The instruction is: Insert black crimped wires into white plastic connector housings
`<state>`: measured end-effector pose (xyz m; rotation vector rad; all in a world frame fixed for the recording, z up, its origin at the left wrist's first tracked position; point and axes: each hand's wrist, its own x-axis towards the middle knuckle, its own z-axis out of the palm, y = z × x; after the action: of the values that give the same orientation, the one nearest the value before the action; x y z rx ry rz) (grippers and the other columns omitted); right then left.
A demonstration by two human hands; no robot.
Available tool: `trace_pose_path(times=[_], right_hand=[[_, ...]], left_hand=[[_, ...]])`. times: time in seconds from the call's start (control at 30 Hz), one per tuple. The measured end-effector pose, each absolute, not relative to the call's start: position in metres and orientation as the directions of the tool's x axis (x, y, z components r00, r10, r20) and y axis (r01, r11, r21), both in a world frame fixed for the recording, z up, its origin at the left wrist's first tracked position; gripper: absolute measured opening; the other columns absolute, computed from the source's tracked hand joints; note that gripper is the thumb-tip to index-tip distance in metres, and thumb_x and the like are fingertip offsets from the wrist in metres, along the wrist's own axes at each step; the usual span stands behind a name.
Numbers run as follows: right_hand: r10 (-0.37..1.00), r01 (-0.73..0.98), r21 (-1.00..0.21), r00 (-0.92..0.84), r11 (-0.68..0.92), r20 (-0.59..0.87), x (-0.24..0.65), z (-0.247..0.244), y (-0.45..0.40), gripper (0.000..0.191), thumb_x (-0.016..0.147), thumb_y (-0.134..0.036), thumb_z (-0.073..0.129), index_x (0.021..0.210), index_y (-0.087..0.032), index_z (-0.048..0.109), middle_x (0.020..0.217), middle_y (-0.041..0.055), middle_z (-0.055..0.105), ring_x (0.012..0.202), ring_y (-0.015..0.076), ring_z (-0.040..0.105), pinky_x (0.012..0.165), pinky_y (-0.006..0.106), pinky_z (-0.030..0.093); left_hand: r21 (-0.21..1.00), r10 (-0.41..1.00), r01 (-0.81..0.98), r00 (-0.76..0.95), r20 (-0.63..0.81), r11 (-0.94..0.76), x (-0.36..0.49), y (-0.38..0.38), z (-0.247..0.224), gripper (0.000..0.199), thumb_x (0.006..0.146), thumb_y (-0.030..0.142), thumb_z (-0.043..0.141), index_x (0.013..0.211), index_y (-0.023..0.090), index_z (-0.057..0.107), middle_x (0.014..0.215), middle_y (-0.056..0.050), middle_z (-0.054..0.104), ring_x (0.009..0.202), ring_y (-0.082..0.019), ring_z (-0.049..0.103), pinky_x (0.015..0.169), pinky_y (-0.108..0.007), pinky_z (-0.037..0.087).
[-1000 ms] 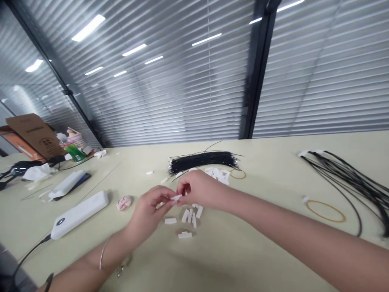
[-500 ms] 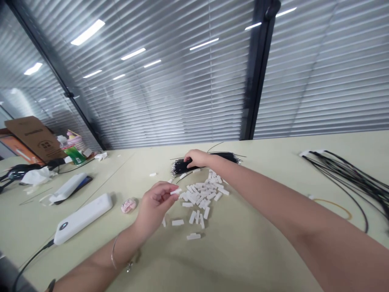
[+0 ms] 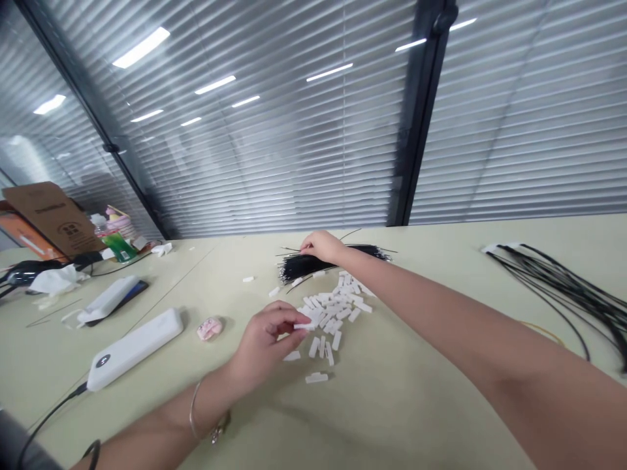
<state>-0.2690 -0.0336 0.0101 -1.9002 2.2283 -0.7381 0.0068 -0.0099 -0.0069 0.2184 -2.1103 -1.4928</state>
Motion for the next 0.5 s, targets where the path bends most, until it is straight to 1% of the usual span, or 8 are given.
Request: trace_pose_path(times=[0.1,0.17,0.33,0.37,0.4,0.43,0.47,0.5], right_hand=[[-0.877,-0.888,-0.450,-0.290,0.097,0.383,-0.261,0.025,-0.024,0.028,0.097,-0.038,0.056,0.108,-0.013,0.063,0.108,0.0061,0.064,0.096,0.0168,0.062,0.088,0.037,0.053],[-0.790,-0.883,-0.458,-0.350,0.099,0.503,-0.257,0.043,-0.015,0.028,0.097,-0.038,0.056,0.109,-0.013,0.062,0.107,0.0063,0.063,0.096,0.0166,0.062,0.088,0.037,0.053],[-0.468,-0.897,-0.439,-0.409,0.050,0.783,-0.252,0.116,0.044,0.037,0.101,-0.045,0.045,0.120,-0.015,0.056,0.104,0.0070,0.063,0.089,0.0156,0.062,0.084,0.037,0.054],[-0.418,-0.911,-0.409,-0.388,0.041,0.822,-0.248,0.132,0.064,0.036,0.101,-0.051,0.041,0.121,-0.024,0.057,0.109,0.0090,0.063,0.090,0.0163,0.060,0.084,0.037,0.054],[-0.331,-0.929,-0.368,-0.361,0.043,0.872,-0.243,0.147,0.086,0.041,0.101,-0.052,0.040,0.121,-0.019,0.054,0.111,0.0091,0.062,0.094,0.0197,0.061,0.086,0.044,0.052],[-0.298,-0.943,-0.329,-0.331,0.058,0.896,-0.236,0.159,0.109,0.040,0.098,-0.058,0.040,0.118,-0.027,0.056,0.119,0.0078,0.060,0.104,0.0225,0.058,0.094,0.045,0.048],[-0.247,-0.950,-0.301,-0.312,0.083,0.917,-0.228,0.168,0.131,0.042,0.096,-0.062,0.037,0.115,-0.030,0.057,0.124,0.0029,0.058,0.112,0.0244,0.055,0.099,0.042,0.042],[-0.261,-0.951,-0.290,-0.309,0.110,0.915,-0.218,0.171,0.153,0.045,0.094,-0.062,0.038,0.117,-0.028,0.057,0.128,0.0008,0.056,0.116,0.0263,0.054,0.100,0.040,0.038]], left_hand=[[0.911,-0.416,0.170,-0.848,0.329,0.375,0.007,-0.010,-0.006,0.016,0.081,0.026,0.067,0.091,0.017,0.076,0.090,-0.009,0.062,0.070,-0.013,0.057,0.067,-0.026,0.051],[0.911,-0.410,0.171,-0.851,0.329,0.376,0.006,-0.010,-0.005,0.016,0.081,0.026,0.068,0.090,0.016,0.076,0.089,-0.009,0.062,0.068,-0.013,0.057,0.065,-0.026,0.050],[0.910,-0.416,0.187,-0.842,0.342,0.369,0.006,-0.008,-0.004,0.018,0.080,0.030,0.071,0.088,0.016,0.077,0.088,-0.009,0.064,0.065,-0.012,0.056,0.062,-0.025,0.049],[0.911,-0.425,0.193,-0.836,0.347,0.364,0.006,-0.008,-0.003,0.018,0.079,0.031,0.072,0.087,0.016,0.077,0.087,-0.009,0.065,0.065,-0.012,0.056,0.061,-0.024,0.049],[0.912,-0.438,0.198,-0.827,0.352,0.359,0.007,-0.008,-0.002,0.018,0.077,0.031,0.074,0.085,0.016,0.078,0.086,-0.009,0.065,0.064,-0.012,0.056,0.060,-0.024,0.048],[0.913,-0.455,0.204,-0.815,0.358,0.353,0.007,-0.009,0.001,0.018,0.075,0.032,0.076,0.083,0.016,0.078,0.084,-0.008,0.066,0.063,-0.012,0.056,0.059,-0.024,0.048],[0.914,-0.476,0.209,-0.801,0.364,0.347,0.008,-0.011,0.005,0.018,0.073,0.032,0.078,0.081,0.017,0.078,0.082,-0.008,0.066,0.063,-0.012,0.056,0.059,-0.023,0.047],[0.915,-0.501,0.217,-0.782,0.371,0.340,0.008,-0.014,0.010,0.018,0.071,0.032,0.079,0.080,0.017,0.078,0.081,-0.007,0.066,0.063,-0.012,0.057,0.059,-0.023,0.047]])
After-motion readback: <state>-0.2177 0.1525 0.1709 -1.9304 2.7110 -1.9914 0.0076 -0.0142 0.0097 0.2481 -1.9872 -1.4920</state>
